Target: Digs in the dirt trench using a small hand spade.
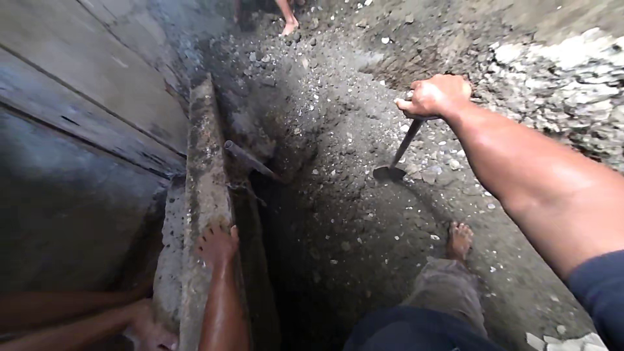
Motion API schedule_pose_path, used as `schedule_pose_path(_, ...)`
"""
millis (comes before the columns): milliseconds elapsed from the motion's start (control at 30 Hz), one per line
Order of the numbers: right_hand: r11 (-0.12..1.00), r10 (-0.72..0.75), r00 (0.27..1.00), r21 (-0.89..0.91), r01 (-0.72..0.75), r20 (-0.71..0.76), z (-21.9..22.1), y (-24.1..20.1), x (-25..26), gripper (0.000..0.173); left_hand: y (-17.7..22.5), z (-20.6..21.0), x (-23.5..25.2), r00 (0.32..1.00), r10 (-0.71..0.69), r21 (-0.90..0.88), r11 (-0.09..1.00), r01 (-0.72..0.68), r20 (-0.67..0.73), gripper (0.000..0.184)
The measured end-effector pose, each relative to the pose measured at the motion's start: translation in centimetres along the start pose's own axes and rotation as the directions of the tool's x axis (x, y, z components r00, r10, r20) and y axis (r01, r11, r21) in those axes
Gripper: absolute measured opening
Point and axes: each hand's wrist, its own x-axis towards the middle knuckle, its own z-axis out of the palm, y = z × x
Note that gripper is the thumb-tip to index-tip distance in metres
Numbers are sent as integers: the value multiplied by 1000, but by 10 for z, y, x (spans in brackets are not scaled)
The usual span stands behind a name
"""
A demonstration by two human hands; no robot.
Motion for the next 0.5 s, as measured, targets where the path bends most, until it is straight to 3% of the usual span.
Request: schedule_pose_path(500, 1000, -22, 1000, 13, 22, -6, -8, 17, 38, 67, -1, 4, -3, 1000, -6, -58, 998, 6, -4, 61)
